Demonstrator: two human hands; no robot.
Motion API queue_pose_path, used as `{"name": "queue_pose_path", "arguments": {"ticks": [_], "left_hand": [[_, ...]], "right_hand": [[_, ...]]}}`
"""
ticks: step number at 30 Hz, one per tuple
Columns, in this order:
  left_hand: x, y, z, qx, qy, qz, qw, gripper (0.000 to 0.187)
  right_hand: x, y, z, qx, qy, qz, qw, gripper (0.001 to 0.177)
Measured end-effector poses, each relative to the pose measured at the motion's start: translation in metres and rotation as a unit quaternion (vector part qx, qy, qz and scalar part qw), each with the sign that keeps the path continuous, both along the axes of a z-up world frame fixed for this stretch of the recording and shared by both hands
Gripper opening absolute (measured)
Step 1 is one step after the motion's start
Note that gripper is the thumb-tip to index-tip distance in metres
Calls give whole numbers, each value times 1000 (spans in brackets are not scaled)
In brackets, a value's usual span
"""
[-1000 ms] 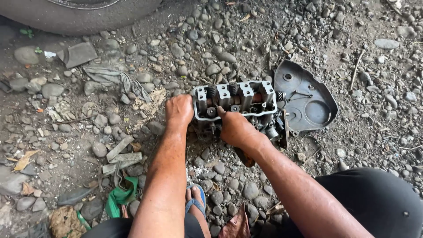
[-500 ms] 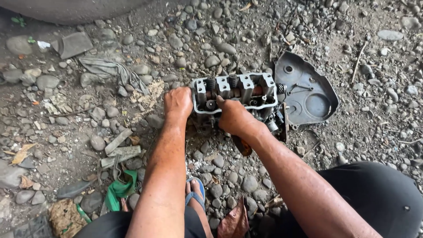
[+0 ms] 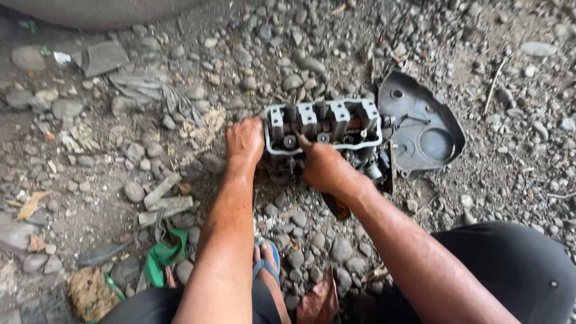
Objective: The person sits on the ground and works on a disassembled engine cylinder head. They use a hammer and a metal rod to tap and adjust internal components within the cylinder head.
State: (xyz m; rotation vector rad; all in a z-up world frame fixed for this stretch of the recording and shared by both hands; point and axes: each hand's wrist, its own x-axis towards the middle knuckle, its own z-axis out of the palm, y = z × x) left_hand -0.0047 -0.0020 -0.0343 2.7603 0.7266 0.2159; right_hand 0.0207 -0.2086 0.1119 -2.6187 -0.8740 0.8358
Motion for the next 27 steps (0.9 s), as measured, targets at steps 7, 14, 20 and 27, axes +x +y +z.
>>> {"name": "queue_pose_path", "arguments": {"ticks": [7, 14, 20, 27], "left_hand": [[-11, -10, 10, -3, -62, 33, 998, 41], [2, 5, 14, 14, 125, -16, 992, 32], [12, 16, 52, -54, 223, -45, 972, 34], [2, 1, 66, -69, 222, -3, 973, 35]], "right_hand": [[-5, -1, 2, -6, 18, -5, 1000, 75], [9, 5, -20, 12, 11, -25, 1000, 72], [-4, -7, 0, -14, 20, -18, 1000, 77], [16, 3, -33, 4, -5, -12, 1000, 72]]}}
